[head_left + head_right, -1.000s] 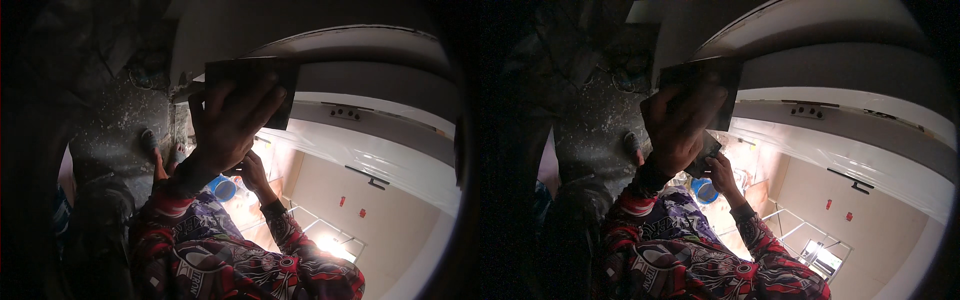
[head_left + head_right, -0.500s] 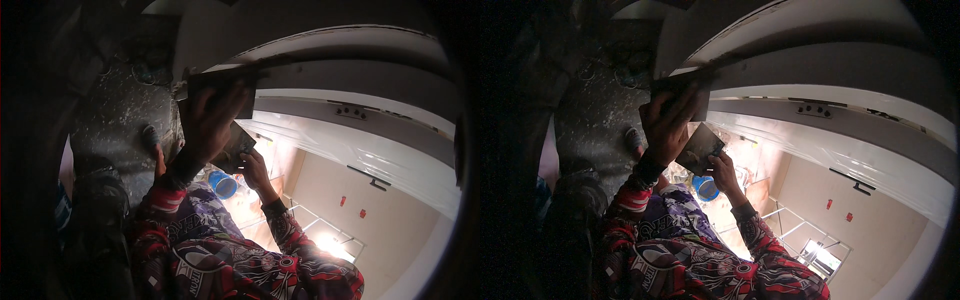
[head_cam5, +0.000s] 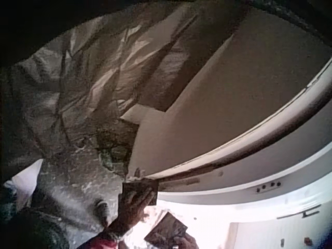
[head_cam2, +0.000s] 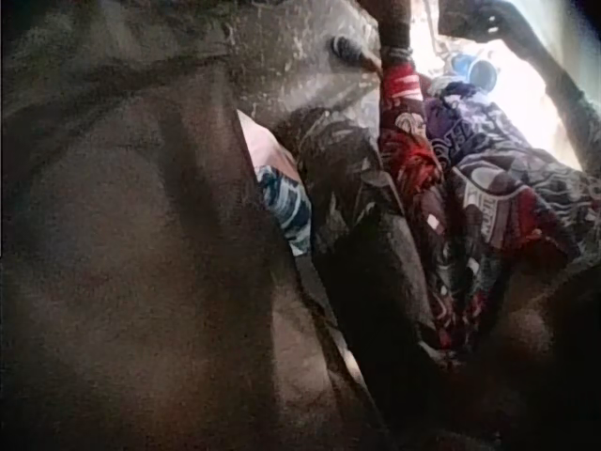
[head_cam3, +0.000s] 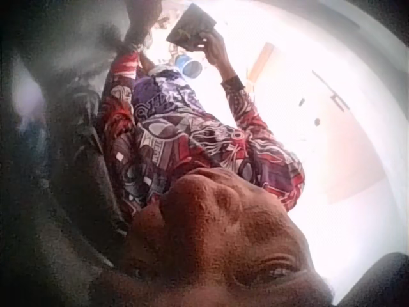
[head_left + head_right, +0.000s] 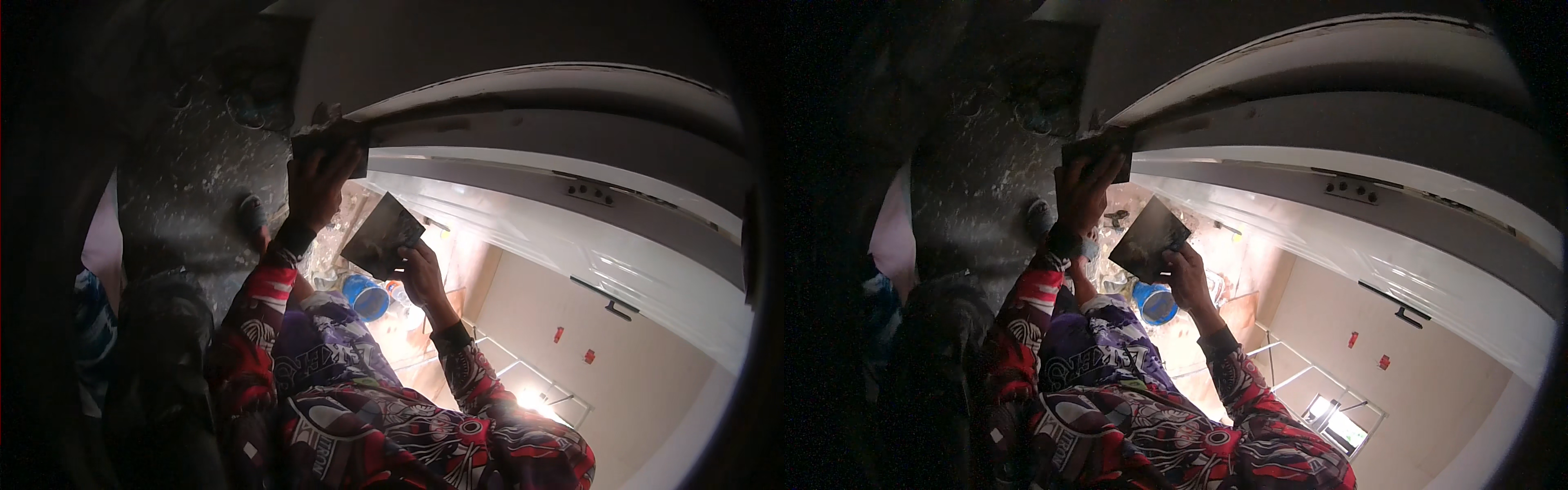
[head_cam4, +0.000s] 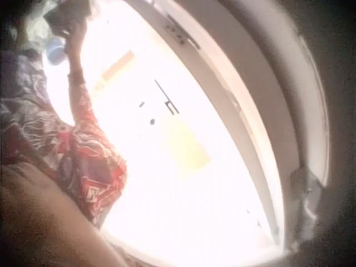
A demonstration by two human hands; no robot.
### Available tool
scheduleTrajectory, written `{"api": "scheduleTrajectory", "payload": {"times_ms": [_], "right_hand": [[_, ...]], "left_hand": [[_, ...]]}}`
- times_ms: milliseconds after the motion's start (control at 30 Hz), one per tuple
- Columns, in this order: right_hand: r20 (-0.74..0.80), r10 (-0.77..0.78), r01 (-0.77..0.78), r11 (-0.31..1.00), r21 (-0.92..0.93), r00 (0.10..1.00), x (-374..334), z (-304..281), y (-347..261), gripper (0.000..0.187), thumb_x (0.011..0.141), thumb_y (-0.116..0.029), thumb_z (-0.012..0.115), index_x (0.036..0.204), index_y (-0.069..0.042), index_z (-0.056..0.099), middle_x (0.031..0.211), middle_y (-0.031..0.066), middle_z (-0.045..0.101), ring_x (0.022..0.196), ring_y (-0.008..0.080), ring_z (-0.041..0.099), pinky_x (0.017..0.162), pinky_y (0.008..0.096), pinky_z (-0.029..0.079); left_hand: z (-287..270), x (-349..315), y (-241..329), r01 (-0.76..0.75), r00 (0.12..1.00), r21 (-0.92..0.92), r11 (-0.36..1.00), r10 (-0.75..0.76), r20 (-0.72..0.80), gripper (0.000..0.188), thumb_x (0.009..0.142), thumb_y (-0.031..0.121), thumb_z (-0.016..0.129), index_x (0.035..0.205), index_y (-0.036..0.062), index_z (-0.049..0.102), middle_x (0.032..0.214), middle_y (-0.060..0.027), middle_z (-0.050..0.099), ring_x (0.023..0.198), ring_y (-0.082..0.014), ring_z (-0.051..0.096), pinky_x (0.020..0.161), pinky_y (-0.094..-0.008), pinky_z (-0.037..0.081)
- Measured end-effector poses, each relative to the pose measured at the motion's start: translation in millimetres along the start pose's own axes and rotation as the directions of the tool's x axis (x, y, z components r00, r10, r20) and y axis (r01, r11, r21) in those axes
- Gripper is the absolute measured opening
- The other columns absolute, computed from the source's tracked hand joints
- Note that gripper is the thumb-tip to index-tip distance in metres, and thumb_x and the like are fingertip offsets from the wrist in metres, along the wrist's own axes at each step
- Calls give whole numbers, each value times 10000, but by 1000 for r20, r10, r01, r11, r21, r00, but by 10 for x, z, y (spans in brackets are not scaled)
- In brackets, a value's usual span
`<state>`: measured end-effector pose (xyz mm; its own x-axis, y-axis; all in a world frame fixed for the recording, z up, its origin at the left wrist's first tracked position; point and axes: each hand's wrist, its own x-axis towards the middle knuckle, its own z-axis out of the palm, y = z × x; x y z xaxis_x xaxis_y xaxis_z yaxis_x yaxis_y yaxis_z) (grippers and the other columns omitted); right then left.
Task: The person applies plaster along a door frame using putty knives, gathers more plaster mixture from a board using the putty knives, and applies the plaster mixture to the door frame and surrounding wall.
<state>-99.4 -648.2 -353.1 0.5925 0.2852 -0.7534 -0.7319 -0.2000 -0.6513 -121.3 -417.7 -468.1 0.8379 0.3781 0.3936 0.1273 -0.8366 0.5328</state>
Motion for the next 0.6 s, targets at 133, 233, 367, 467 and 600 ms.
{"api": "scheduleTrajectory", "payload": {"times_ms": [133,233,367,467,600], "right_hand": [[-8,5,-5,1000,1,1000,25,-16,64,245,931,-87,489,1156,-14,552,997,120,648,803,244,690,646,366,609],[-4,5,-5,1000,-8,1000,76,-85,104,237,937,-94,479,1146,-11,553,1006,121,646,805,247,691,661,374,614],[25,13,-13,1000,14,1000,217,-49,193,225,946,-110,477,1129,-8,559,1031,122,639,813,258,692,679,380,618],[83,-86,100,977,-186,993,301,2,205,267,960,-139,473,1183,-10,547,1076,132,628,851,274,690,705,412,620],[134,-100,128,968,-214,986,429,231,243,295,960,-143,478,1217,-12,540,1081,132,627,914,277,683,740,425,615]], "left_hand": [[148,-174,-209,49,987,75,996,-59,147,591,763,67,646,1323,247,592,1383,81,548,1134,-224,491,839,-462,407],[47,-293,-297,208,966,4,978,-206,159,584,770,57,634,1321,246,592,1343,50,563,1163,-229,489,846,-484,403],[-102,-589,-329,488,863,-392,780,-499,82,379,849,50,602,1220,118,644,1043,-111,681,904,-259,631,741,-435,485],[-601,-466,-144,636,768,-522,569,-536,351,266,909,108,588,1149,0,625,880,-171,682,740,-263,665,672,-374,509],[-1035,-454,-24,520,852,-632,574,-398,340,226,919,103,582,1105,-22,610,860,-168,679,737,-259,667,663,-359,500]]}}
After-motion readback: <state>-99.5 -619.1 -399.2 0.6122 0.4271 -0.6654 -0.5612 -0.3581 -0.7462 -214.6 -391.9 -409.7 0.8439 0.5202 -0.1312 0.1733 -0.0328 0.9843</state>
